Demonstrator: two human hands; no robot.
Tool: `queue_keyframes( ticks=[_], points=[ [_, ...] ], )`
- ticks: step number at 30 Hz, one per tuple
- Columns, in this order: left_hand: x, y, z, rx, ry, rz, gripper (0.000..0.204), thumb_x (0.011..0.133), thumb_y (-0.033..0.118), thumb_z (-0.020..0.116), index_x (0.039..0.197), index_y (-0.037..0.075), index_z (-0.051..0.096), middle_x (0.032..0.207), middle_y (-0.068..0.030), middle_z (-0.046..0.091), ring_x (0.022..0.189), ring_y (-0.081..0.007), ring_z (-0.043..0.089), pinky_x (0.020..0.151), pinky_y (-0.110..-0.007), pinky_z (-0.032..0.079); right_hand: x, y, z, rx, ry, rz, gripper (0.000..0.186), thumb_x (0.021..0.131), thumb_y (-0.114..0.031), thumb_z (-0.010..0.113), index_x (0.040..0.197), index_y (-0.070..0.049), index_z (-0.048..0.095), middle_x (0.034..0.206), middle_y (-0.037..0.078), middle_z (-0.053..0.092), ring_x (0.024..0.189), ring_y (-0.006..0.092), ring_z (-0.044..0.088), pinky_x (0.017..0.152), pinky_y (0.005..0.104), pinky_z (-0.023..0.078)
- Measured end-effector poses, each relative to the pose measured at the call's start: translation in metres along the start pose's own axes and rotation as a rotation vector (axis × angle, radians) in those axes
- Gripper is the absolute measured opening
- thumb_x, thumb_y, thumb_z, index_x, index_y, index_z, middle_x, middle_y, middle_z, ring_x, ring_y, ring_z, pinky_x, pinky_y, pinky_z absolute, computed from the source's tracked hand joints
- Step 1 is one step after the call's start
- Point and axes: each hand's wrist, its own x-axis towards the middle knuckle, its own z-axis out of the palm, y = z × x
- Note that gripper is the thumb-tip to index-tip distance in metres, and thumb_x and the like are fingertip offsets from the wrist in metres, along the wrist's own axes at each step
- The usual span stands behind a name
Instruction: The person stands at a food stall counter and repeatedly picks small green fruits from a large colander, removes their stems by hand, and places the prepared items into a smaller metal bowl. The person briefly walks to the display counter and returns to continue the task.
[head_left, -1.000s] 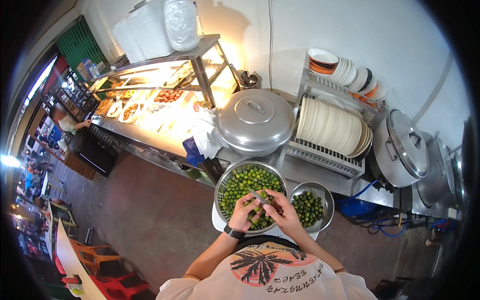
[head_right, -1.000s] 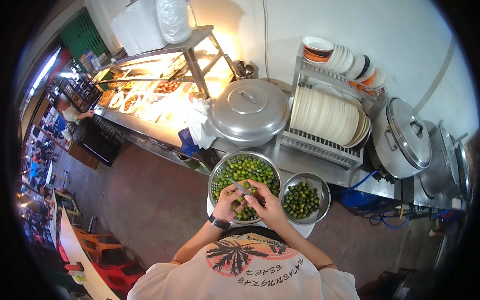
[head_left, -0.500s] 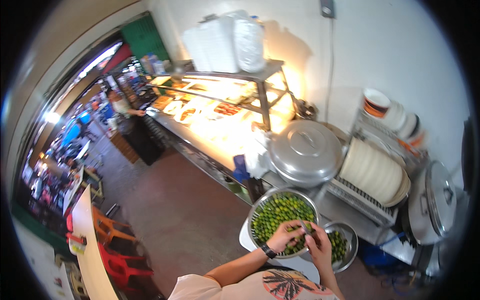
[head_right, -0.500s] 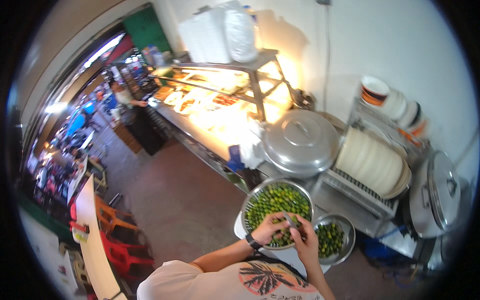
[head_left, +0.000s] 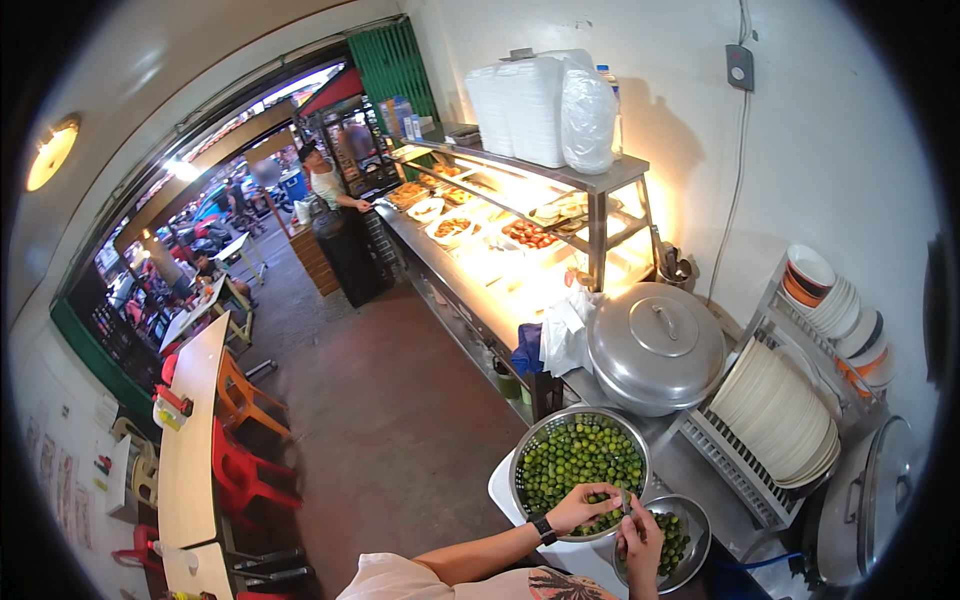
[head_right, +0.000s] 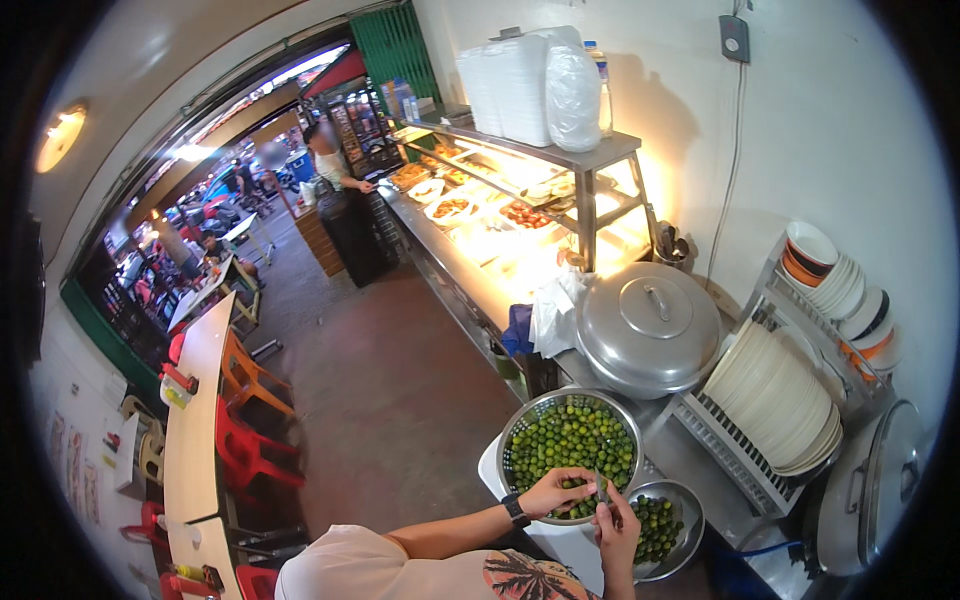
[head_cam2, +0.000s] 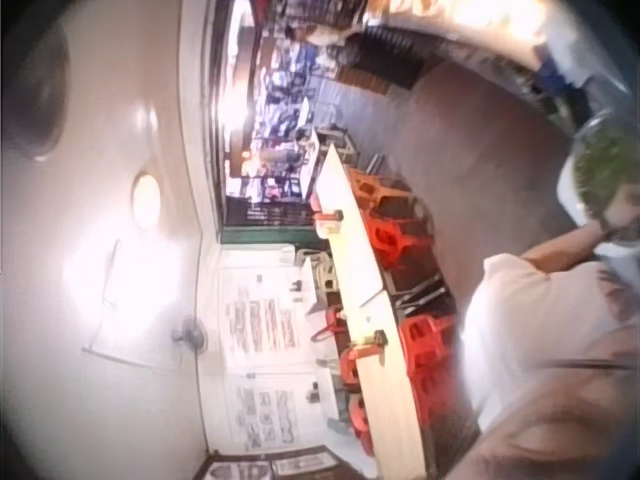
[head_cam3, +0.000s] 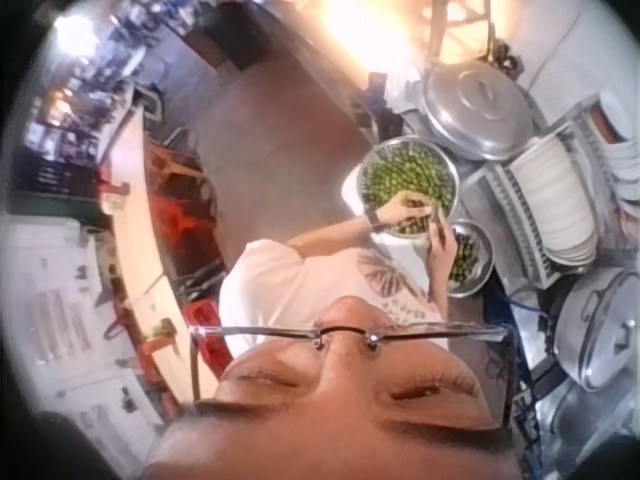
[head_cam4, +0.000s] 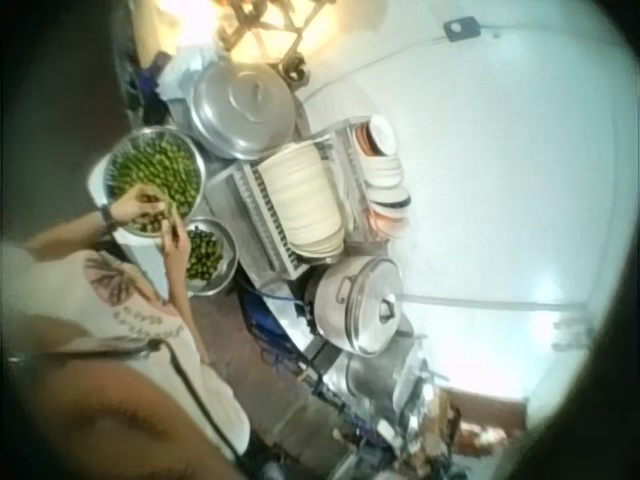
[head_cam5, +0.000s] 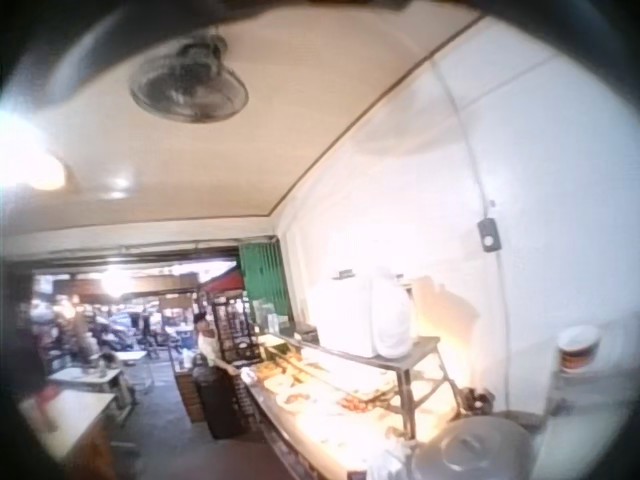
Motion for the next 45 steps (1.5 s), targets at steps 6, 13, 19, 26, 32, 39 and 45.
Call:
queue_keyframes(
  ticks=[6,13,19,26,32,39,45],
  points=[
    [0.005,-0.038,0.003,0.121,0.089,-0.1,0.036,0.09,0.031,0.064,0.114,0.004,0.063,0.083,0.0043,0.059,0.051,-0.0014,0.041,0.041,-0.018,0.027,0.005,0.023,-0.002,0.215,0.085,0.066,0.032,0.092,-0.015,0.058,0.121,0.0,0.058,0.065,0.002,0.055,0.045,0.004,0.041,0.038,0.0192,0.028],
    [-0.003,-0.085,-0.074,-1.142,-0.048,-0.413,0.024,0.099,0.018,0.045,0.116,0.002,0.049,0.091,-0.0095,0.051,0.062,-0.0105,0.042,0.037,-0.018,0.032,0.04,0.219,-0.115,0.774,0.491,0.663,0.024,0.094,-0.029,0.052,0.112,-0.013,0.044,0.067,0.001,0.05,0.05,0.0148,0.044,0.041,0.03,0.035],
    [-0.076,-0.059,-0.153,-1.369,0.012,-0.497,0.026,0.095,0.024,0.053,0.116,0.008,0.054,0.102,-0.014,0.056,0.072,-0.0171,0.051,0.047,-0.02,0.041,0.076,0.268,-0.113,0.546,0.955,0.603,0.02,0.097,-0.033,0.047,0.1,-0.014,0.049,0.065,0.003,0.05,0.049,0.0145,0.041,0.041,0.0317,0.033],
    [-0.167,-0.052,-0.261,-1.106,0.053,-0.512,0.03,0.095,0.029,0.052,0.115,0.006,0.056,0.095,-0.01,0.061,0.079,-0.0199,0.06,0.068,-0.031,0.054,0.125,0.165,0.094,-0.119,0.676,0.431,0.089,0.078,0.018,0.044,0.15,-0.023,0.012,0.084,0.014,0.054,0.047,0.0206,0.04,0.043,0.0344,0.036],
    [-0.23,-0.006,-0.366,-0.951,0.108,-0.311,0.03,0.095,0.038,0.052,0.099,0.008,0.055,0.078,-0.0025,0.051,0.058,-0.0122,0.047,0.042,-0.022,0.038,0.213,0.275,0.082,-0.903,0.785,0.569,0.085,0.08,0.012,0.049,0.149,-0.02,0.012,0.14,0.019,0.034,0.12,0.0371,0.045,0.092,0.046,0.049],
    [-0.293,0.037,-0.462,-1.003,0.508,-0.069,0.031,0.096,0.038,0.05,0.094,0.007,0.054,0.075,-0.0029,0.048,0.055,-0.0116,0.041,0.04,-0.022,0.027,0.226,0.233,0.206,-1.34,0.602,-0.336,0.087,0.075,0.003,0.062,0.149,-0.014,0.02,0.138,0.016,0.041,0.108,0.0296,0.051,0.086,0.0383,0.048],
    [-0.273,0.081,-0.563,-1.1,0.626,0.1,0.03,0.097,0.035,0.049,0.097,0.005,0.053,0.076,-0.0055,0.048,0.057,-0.0133,0.04,0.041,-0.022,0.027,0.279,0.24,0.452,-0.925,-0.949,0.026,0.061,0.094,-0.043,0.047,0.146,-0.015,0.03,0.147,0.012,0.036,0.129,0.0293,0.041,0.107,0.0369,0.031]
  ],
)
